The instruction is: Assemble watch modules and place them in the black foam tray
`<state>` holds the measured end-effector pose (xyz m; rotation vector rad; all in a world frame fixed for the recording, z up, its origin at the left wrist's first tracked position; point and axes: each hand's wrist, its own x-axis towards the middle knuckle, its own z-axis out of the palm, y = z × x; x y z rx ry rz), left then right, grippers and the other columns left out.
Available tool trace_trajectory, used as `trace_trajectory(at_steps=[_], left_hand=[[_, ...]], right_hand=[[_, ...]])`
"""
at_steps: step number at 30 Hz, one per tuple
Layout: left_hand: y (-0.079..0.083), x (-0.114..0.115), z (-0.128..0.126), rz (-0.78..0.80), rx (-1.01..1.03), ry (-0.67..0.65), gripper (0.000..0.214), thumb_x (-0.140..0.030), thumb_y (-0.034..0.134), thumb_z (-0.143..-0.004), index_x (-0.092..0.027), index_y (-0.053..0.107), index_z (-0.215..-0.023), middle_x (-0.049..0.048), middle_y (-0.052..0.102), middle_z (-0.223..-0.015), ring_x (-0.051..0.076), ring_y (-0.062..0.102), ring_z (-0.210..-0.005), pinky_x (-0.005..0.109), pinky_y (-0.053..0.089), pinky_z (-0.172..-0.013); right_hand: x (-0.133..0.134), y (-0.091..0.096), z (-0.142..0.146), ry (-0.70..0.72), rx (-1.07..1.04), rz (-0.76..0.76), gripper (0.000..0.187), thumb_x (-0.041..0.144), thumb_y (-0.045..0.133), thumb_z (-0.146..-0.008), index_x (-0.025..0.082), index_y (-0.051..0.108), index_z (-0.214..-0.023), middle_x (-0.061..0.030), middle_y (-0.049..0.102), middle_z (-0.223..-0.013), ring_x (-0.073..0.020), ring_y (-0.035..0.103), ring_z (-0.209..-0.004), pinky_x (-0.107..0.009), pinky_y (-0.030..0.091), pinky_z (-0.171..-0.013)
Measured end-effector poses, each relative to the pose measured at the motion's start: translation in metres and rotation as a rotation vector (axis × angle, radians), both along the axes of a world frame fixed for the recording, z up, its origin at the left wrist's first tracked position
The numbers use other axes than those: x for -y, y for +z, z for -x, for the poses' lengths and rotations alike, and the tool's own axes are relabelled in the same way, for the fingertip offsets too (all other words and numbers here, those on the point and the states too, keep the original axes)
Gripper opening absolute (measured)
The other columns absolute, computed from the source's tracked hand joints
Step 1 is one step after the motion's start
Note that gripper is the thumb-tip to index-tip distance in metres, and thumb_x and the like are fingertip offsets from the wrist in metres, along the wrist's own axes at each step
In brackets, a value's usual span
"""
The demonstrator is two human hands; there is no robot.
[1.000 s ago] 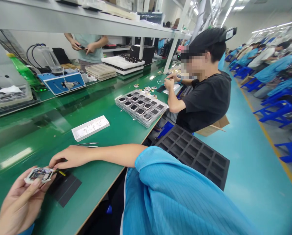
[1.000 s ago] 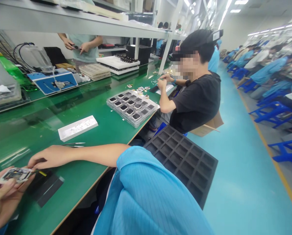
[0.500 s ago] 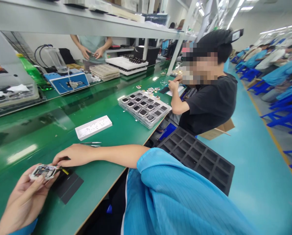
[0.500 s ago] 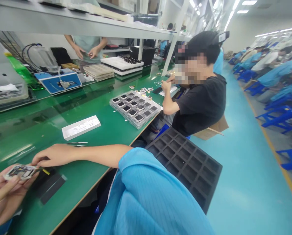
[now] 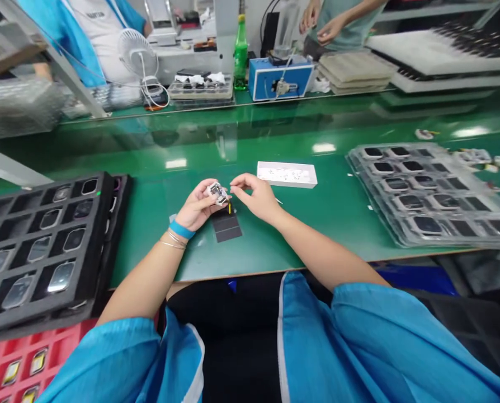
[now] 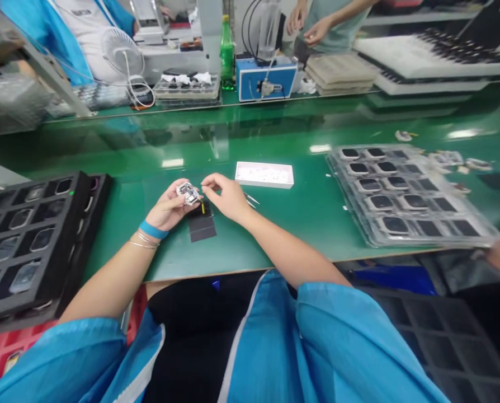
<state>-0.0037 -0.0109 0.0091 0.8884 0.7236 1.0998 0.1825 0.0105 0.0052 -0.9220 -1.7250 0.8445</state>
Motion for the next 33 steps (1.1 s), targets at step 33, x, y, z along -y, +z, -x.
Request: trace_trajectory(at_steps=[33], left_hand=[[-0.008,-0.003,-0.002,-0.04,-0.027,0.024,0.051,-0.025,0.089,-0.057,-0.02,0.059,-0.097,0.0001,0.069,-0.089,0.015,0.068,-0.082,0.028,0.057,-0.076]], right_hand=[[0.006,-0.003,0.004,-0.027,0.131,-0.039,0.009,0.027,0.06,-0.083,0.02,0.064,-0.08,-0.0011,0.071,-0.082,-0.0165,0.065,-0.076,-0.029,0.05,-0.075]])
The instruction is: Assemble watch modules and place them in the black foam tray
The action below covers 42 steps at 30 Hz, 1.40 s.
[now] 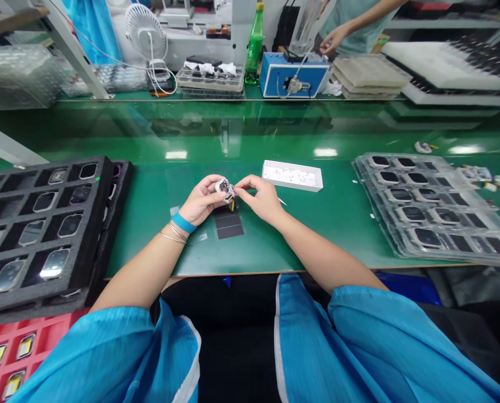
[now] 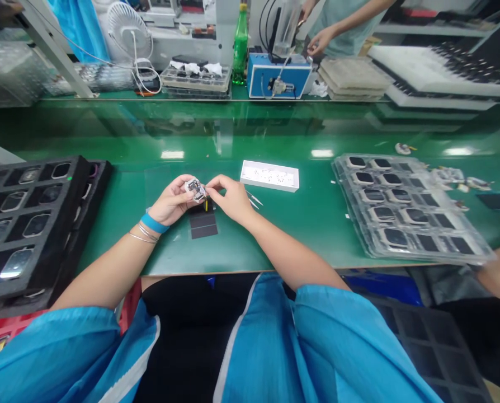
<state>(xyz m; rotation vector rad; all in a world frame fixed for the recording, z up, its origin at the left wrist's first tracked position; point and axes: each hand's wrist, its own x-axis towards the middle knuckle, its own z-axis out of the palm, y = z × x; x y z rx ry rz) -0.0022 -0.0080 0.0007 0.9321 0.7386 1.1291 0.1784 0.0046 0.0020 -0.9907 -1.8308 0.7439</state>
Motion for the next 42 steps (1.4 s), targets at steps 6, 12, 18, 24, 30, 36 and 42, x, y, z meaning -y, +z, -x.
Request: trace_trajectory(at_steps=[6,12,18,24,30,36,42], left_hand=[[0.0,0.001,-0.001,0.007,-0.006,0.008,0.05,-0.023,0.089,-0.054,-0.019,0.061,-0.095,-0.0016,0.068,-0.084,0.013,0.067,-0.076,0.026,0.058,-0.071],[0.001,0.0,0.0,0.0,0.012,0.007,0.049,-0.024,0.088,-0.057,-0.02,0.06,-0.097,-0.0012,0.069,-0.087,0.013,0.068,-0.078,0.026,0.058,-0.074],[0.003,-0.002,0.006,0.004,0.051,0.068,0.048,-0.024,0.086,-0.06,-0.023,0.058,-0.099,-0.0011,0.071,-0.093,0.014,0.069,-0.082,0.025,0.058,-0.073],[0.005,-0.004,0.01,0.043,0.027,0.049,0.045,-0.021,0.083,-0.065,-0.024,0.057,-0.102,-0.0003,0.072,-0.093,0.016,0.071,-0.084,0.022,0.059,-0.067],[0.007,-0.002,0.01,0.168,-0.071,-0.172,0.042,-0.019,0.079,-0.069,-0.019,0.061,-0.107,0.0038,0.072,-0.088,0.021,0.074,-0.078,0.021,0.059,-0.057],[0.004,0.0,0.009,0.246,-0.076,-0.299,0.038,-0.015,0.077,-0.068,-0.017,0.064,-0.104,0.0068,0.074,-0.09,0.021,0.074,-0.077,0.021,0.06,-0.056],[0.002,0.0,0.005,0.256,-0.135,-0.272,0.033,-0.012,0.073,-0.07,-0.015,0.065,-0.103,0.0073,0.074,-0.087,0.021,0.074,-0.078,0.024,0.061,-0.064]], right_hand=[[0.003,0.002,0.001,-0.026,0.008,-0.006,0.008,0.026,0.061,-0.082,0.02,0.065,-0.077,-0.0008,0.071,-0.079,-0.0161,0.065,-0.075,-0.03,0.051,-0.077],[0.001,-0.002,0.004,0.034,-0.183,0.174,0.012,0.028,0.064,-0.08,0.02,0.061,-0.088,-0.0028,0.071,-0.092,-0.0172,0.067,-0.088,-0.033,0.053,-0.085],[-0.004,-0.011,0.008,0.426,-0.398,0.711,0.045,0.027,0.077,-0.069,0.023,0.056,-0.109,-0.0004,0.07,-0.095,-0.0151,0.069,-0.089,-0.034,0.058,-0.082],[-0.012,-0.01,-0.003,0.265,-0.436,0.638,0.046,0.026,0.085,-0.058,0.019,0.06,-0.096,0.0028,0.066,-0.08,-0.0126,0.068,-0.07,-0.033,0.061,-0.074],[-0.014,0.004,-0.014,0.204,-0.382,0.402,0.045,0.037,0.084,-0.061,0.018,0.066,-0.098,-0.0036,0.072,-0.092,-0.0177,0.069,-0.09,-0.037,0.056,-0.09],[-0.004,0.007,-0.009,0.242,-0.266,0.253,0.027,0.033,0.073,-0.075,0.02,0.071,-0.098,-0.0038,0.073,-0.093,-0.018,0.069,-0.087,-0.036,0.055,-0.085],[0.007,0.005,-0.002,0.093,-0.031,0.08,0.027,0.02,0.061,-0.082,0.023,0.071,-0.107,-0.0032,0.072,-0.098,-0.0179,0.066,-0.086,-0.039,0.052,-0.09]])
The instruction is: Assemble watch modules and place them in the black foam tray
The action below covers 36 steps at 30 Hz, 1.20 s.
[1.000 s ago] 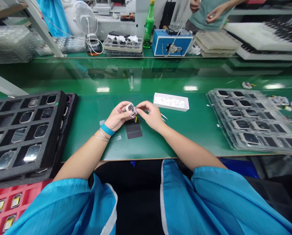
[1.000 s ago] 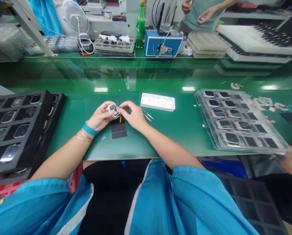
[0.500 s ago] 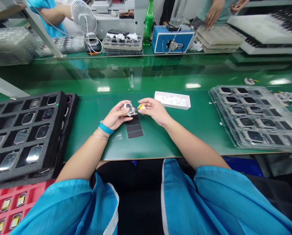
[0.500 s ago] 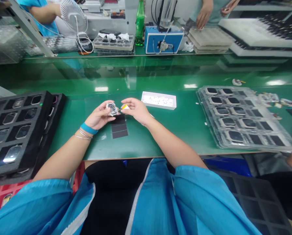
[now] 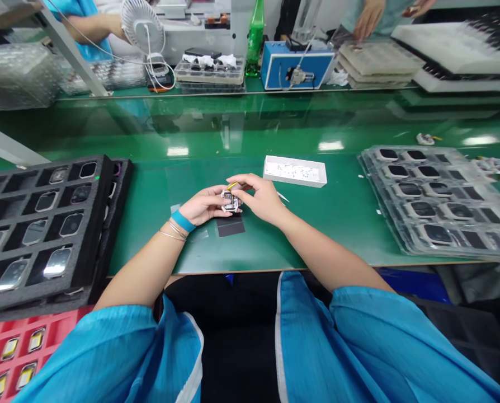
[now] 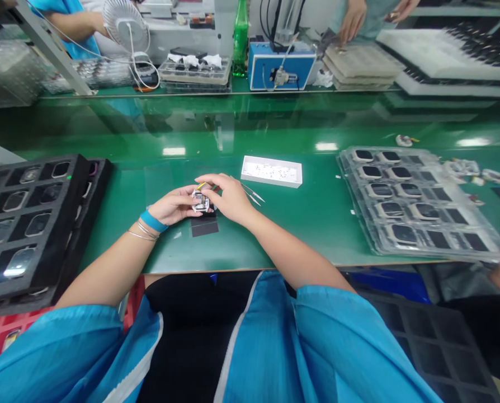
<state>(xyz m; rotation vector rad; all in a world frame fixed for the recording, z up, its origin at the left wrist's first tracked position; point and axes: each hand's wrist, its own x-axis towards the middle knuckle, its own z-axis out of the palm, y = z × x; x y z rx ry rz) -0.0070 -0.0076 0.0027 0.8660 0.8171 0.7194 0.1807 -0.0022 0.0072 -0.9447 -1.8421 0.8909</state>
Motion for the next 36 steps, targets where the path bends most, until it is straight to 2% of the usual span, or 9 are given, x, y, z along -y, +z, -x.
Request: trace_trajectory(at_steps=[4,8,10,12,14,17,22,31,36], left_hand=[[-0.003,-0.001,-0.005,-0.004,-0.077,0.063,0.022,-0.015,0.073,-0.072,-0.014,0.065,-0.092,0.0066,0.073,-0.079,0.02,0.073,-0.071,0.025,0.06,-0.061],[-0.002,-0.003,-0.006,0.017,-0.084,0.182,0.021,-0.013,0.072,-0.071,-0.013,0.065,-0.091,0.0081,0.074,-0.083,0.019,0.072,-0.068,0.026,0.059,-0.06],[-0.001,-0.005,-0.004,0.016,-0.041,0.286,0.021,-0.012,0.07,-0.072,-0.013,0.064,-0.092,0.0078,0.074,-0.084,0.017,0.072,-0.07,0.027,0.059,-0.067],[0.0,-0.007,-0.002,0.002,0.017,0.373,0.02,-0.01,0.068,-0.073,-0.013,0.063,-0.093,0.0074,0.074,-0.084,0.017,0.072,-0.078,0.031,0.059,-0.077],[0.0,-0.008,-0.001,-0.016,0.072,0.411,0.02,-0.01,0.066,-0.075,-0.014,0.062,-0.095,0.0076,0.074,-0.086,0.019,0.071,-0.088,0.037,0.057,-0.087],[-0.001,-0.008,-0.001,-0.014,0.114,0.414,0.021,-0.012,0.065,-0.077,-0.015,0.061,-0.097,0.0075,0.074,-0.09,0.021,0.07,-0.096,0.046,0.053,-0.093],[-0.002,-0.007,-0.004,0.019,0.133,0.429,0.019,-0.009,0.063,-0.079,-0.015,0.06,-0.096,0.006,0.074,-0.088,0.019,0.07,-0.093,0.044,0.053,-0.093],[-0.002,-0.007,-0.006,0.025,0.142,0.44,0.019,-0.008,0.061,-0.08,-0.014,0.06,-0.098,0.0065,0.073,-0.089,0.019,0.07,-0.092,0.049,0.049,-0.097],[-0.001,-0.007,-0.006,0.025,0.137,0.448,0.02,-0.008,0.061,-0.08,-0.014,0.06,-0.098,0.0068,0.073,-0.09,0.02,0.069,-0.094,0.05,0.048,-0.097]], right_hand=[[-0.002,-0.006,0.006,-0.019,0.042,-0.034,0.029,0.019,0.06,-0.083,0.024,0.069,-0.11,-0.0029,0.071,-0.097,-0.0192,0.066,-0.091,-0.038,0.052,-0.089],[-0.014,-0.013,0.006,-0.04,0.023,-0.008,0.029,0.024,0.058,-0.086,0.022,0.065,-0.114,-0.0056,0.07,-0.106,-0.0194,0.065,-0.095,-0.034,0.054,-0.08],[-0.022,-0.018,0.002,-0.077,0.104,-0.014,0.019,0.022,0.057,-0.086,0.021,0.069,-0.101,-0.0058,0.07,-0.101,-0.0197,0.064,-0.092,-0.035,0.053,-0.079],[-0.028,-0.024,-0.002,-0.083,0.242,-0.049,0.011,0.016,0.06,-0.082,0.02,0.07,-0.082,-0.0048,0.069,-0.091,-0.0202,0.062,-0.088,-0.038,0.05,-0.084],[-0.033,-0.029,-0.003,-0.068,0.351,-0.08,0.01,0.012,0.065,-0.077,0.02,0.069,-0.073,-0.0048,0.067,-0.087,-0.0213,0.06,-0.089,-0.042,0.047,-0.091],[-0.034,-0.036,-0.002,-0.079,0.42,-0.112,0.007,0.013,0.07,-0.074,0.02,0.071,-0.075,-0.0064,0.065,-0.091,-0.023,0.058,-0.092,-0.045,0.045,-0.093],[-0.031,-0.038,0.004,-0.082,0.466,-0.156,0.009,0.012,0.066,-0.078,0.019,0.072,-0.076,-0.0068,0.065,-0.093,-0.0231,0.059,-0.094,-0.046,0.043,-0.096],[-0.028,-0.025,0.009,-0.131,0.509,-0.001,0.008,0.012,0.071,-0.076,0.019,0.073,-0.072,-0.0074,0.062,-0.098,-0.0238,0.059,-0.101,-0.043,0.045,-0.097],[-0.031,-0.028,0.012,-0.141,0.547,-0.006,0.013,0.01,0.065,-0.081,0.017,0.069,-0.071,-0.0084,0.059,-0.099,-0.0248,0.055,-0.102,-0.045,0.042,-0.099]])
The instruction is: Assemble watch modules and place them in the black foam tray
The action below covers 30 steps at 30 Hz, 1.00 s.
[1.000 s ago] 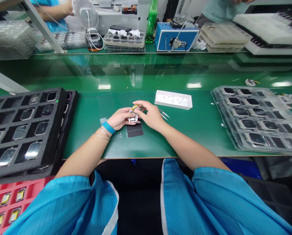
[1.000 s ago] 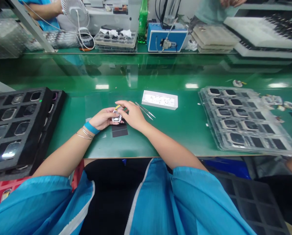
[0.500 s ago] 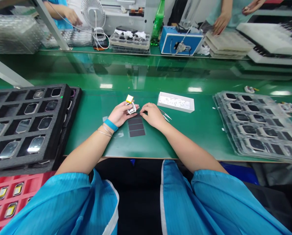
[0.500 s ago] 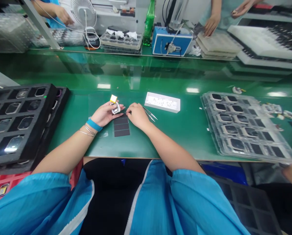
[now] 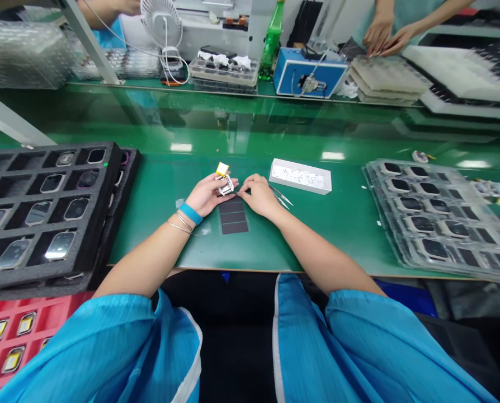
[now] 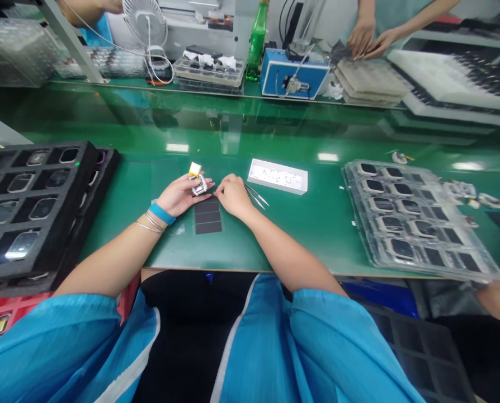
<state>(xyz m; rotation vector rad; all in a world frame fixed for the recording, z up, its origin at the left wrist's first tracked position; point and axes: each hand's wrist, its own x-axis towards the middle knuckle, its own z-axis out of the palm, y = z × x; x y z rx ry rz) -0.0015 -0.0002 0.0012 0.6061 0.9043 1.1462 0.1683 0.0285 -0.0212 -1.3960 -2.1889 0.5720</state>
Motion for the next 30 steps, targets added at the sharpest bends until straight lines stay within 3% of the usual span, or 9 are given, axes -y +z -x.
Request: trace_trajectory(at_steps=[5,9,14,19,30], left_hand=[[-0.001,0.0,0.001,0.003,-0.009,-0.002,0.021,-0.008,0.062,-0.079,-0.015,0.06,-0.099,0.0066,0.073,-0.091,0.021,0.069,-0.096,0.049,0.05,-0.096],[-0.001,0.0,0.0,0.004,-0.023,0.004,0.019,-0.008,0.061,-0.08,-0.014,0.061,-0.098,0.0063,0.073,-0.088,0.018,0.07,-0.088,0.043,0.054,-0.09],[-0.001,0.0,-0.002,-0.021,-0.052,0.004,0.019,-0.009,0.062,-0.078,-0.014,0.062,-0.097,0.0057,0.073,-0.085,0.015,0.069,-0.079,0.034,0.058,-0.076],[-0.002,0.005,-0.009,-0.061,-0.19,-0.03,0.019,-0.012,0.07,-0.07,-0.013,0.064,-0.089,0.0017,0.069,-0.074,0.012,0.066,-0.063,0.026,0.058,-0.063],[-0.003,0.009,-0.012,-0.065,-0.251,-0.104,0.019,-0.013,0.072,-0.066,-0.012,0.069,-0.085,0.0012,0.067,-0.07,0.011,0.064,-0.06,0.022,0.057,-0.056]], right_hand=[[0.004,-0.008,-0.004,0.098,0.03,-0.128,0.01,0.012,0.059,-0.085,0.017,0.063,-0.078,-0.0097,0.056,-0.102,-0.0251,0.049,-0.098,-0.045,0.043,-0.094],[0.012,-0.001,-0.01,0.182,0.028,-0.248,0.008,0.014,0.057,-0.087,0.018,0.059,-0.082,-0.011,0.057,-0.105,-0.0259,0.049,-0.099,-0.045,0.044,-0.093],[0.019,0.017,-0.015,0.214,-0.231,-0.369,0.005,0.02,0.058,-0.088,0.02,0.059,-0.084,-0.0096,0.064,-0.103,-0.0245,0.056,-0.1,-0.043,0.046,-0.092],[0.023,0.021,-0.014,0.151,-0.555,-0.179,0.01,0.025,0.064,-0.082,0.021,0.061,-0.073,-0.002,0.071,-0.084,-0.0182,0.066,-0.08,-0.035,0.051,-0.081],[0.023,0.018,-0.006,0.139,-0.639,0.098,0.014,0.026,0.072,-0.07,0.02,0.059,-0.071,0.0,0.069,-0.073,-0.016,0.064,-0.071,-0.032,0.051,-0.073]])
